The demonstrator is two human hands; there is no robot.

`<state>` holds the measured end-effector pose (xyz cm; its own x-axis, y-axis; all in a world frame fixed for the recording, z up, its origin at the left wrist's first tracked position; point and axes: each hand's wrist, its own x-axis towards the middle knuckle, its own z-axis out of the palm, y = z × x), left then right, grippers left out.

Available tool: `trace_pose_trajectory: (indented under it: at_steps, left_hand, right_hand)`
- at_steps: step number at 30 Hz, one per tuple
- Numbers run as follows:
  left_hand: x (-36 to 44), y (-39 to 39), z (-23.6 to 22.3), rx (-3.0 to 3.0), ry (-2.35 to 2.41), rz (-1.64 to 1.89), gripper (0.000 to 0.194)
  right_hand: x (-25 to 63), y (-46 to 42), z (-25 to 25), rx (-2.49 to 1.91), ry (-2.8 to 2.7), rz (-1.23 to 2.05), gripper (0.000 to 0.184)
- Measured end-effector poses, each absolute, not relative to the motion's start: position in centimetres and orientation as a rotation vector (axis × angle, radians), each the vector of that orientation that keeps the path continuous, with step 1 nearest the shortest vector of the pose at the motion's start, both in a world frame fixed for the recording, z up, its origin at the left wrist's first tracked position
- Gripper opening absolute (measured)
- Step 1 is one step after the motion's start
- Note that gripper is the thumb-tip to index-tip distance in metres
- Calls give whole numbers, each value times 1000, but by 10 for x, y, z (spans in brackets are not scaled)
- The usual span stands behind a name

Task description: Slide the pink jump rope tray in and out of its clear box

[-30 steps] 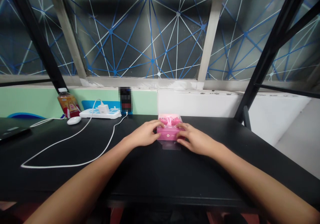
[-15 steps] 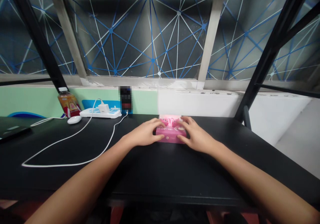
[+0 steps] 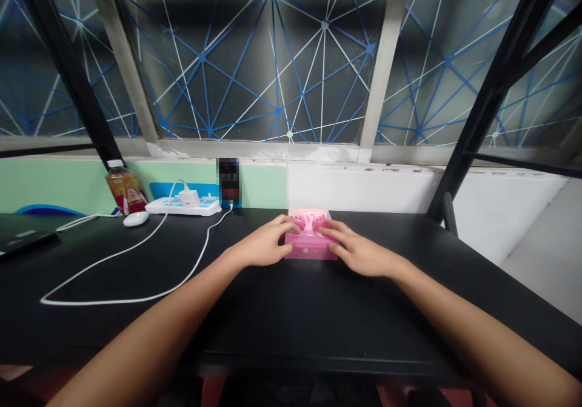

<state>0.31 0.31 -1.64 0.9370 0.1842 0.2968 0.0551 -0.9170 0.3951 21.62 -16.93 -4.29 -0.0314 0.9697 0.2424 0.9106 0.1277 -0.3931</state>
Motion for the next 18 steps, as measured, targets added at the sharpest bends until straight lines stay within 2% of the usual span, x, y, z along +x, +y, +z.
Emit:
trace_pose_trajectory:
  at_steps: [6,11,18]
  left_hand:
    - [1,4,-15,2699,154,405,45]
    - [0,6,-14,2666,110,361,38]
    - [2,4,-11,2672,105,384,30]
  right_hand:
    - [216,-170,-39,-1800,-1963,216,59]
    - [216,-172,-37,-1786,-1942,116,46]
    - [210,-173,-34,-1858,-1960,-26,45]
